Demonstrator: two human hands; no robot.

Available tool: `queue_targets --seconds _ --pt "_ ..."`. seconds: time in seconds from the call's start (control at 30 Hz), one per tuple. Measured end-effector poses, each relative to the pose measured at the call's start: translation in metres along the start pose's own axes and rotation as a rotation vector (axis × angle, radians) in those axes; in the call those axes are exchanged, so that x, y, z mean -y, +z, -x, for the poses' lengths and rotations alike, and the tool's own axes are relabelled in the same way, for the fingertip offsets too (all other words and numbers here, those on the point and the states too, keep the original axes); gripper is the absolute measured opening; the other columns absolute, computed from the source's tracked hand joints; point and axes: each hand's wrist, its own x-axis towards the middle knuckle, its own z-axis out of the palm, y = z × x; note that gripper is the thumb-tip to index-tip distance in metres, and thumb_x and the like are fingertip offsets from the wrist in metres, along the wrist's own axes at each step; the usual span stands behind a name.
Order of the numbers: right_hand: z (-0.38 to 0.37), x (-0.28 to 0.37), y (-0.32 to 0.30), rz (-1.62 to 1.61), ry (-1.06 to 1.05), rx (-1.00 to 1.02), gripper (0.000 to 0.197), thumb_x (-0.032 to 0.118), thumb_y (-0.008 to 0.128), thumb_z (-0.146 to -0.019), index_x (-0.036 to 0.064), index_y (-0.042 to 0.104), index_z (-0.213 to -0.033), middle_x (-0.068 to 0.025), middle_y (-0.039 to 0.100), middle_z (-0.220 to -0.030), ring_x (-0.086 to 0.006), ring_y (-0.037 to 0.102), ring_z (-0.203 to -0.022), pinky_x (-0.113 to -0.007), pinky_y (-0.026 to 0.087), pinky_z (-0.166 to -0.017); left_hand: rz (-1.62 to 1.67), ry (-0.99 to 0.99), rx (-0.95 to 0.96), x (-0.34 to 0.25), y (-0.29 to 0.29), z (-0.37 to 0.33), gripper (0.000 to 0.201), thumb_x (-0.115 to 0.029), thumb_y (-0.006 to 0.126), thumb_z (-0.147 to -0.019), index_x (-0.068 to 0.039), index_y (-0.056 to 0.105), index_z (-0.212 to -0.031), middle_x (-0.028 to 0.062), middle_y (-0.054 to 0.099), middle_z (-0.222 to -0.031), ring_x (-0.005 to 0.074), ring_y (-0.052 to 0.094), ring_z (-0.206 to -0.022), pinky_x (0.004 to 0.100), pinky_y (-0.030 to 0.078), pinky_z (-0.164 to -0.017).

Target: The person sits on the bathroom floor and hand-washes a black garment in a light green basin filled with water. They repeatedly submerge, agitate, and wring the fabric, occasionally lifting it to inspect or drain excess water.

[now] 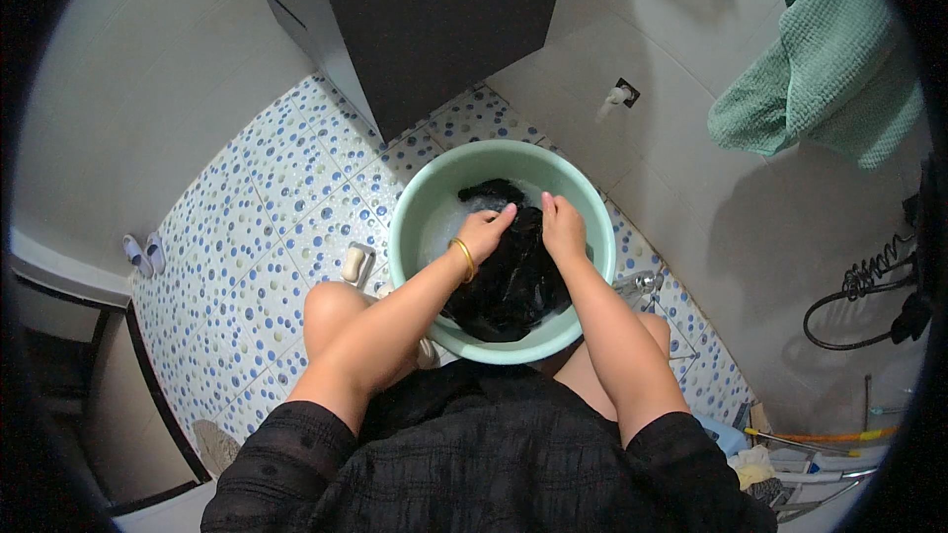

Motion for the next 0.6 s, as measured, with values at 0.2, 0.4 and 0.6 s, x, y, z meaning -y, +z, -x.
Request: queue_targets --seconds 0.2,0.4,0.6 --pt "0.035 0.009 0.008 0.329 -0.403 0.136 0.068 0.051 0.051 -0.076 0.0122 0.03 -0.128 -0.022 0.029 -0.128 -0.039 0.029 -0.116 -0.051 0.025 -0.091 -0.889 0.266 -0.281 0.017 -0.02 -0.004 0.052 -0.023 0.063 -0.072 -0.014 0.042 -0.119 0.0208 0.043 -0.108 0.0364 0.047 -0.093 0.0416 0.042 -0.077" --pt "0.041 0.01 0.044 0.743 -0.401 0.336 0.074 0.051 0.044 -0.079 0.0123 0.016 -0.135 -0.0227 0.012 -0.138 -0.0384 0.013 -0.126 -0.052 0.007 -0.1 -1.077 0.078 -0.066 0.037 -0.002 -0.026 0.034 -0.014 0.045 -0.08 -0.013 0.043 -0.114 0.0199 0.04 -0.116 0.0362 0.043 -0.105 0.0427 0.041 -0.084" --pt "0.028 0.008 0.058 0.764 -0.429 0.479 0.069 0.039 0.045 -0.08 0.0024 0.019 -0.132 -0.0218 0.025 -0.133 -0.0362 0.02 -0.125 -0.05 0.009 -0.101 -0.916 0.019 0.011 0.049 -0.002 -0.041 0.029 -0.011 0.038 -0.082 -0.011 0.044 -0.111 0.0215 0.038 -0.121 0.0376 0.045 -0.104 0.0457 0.038 -0.088"
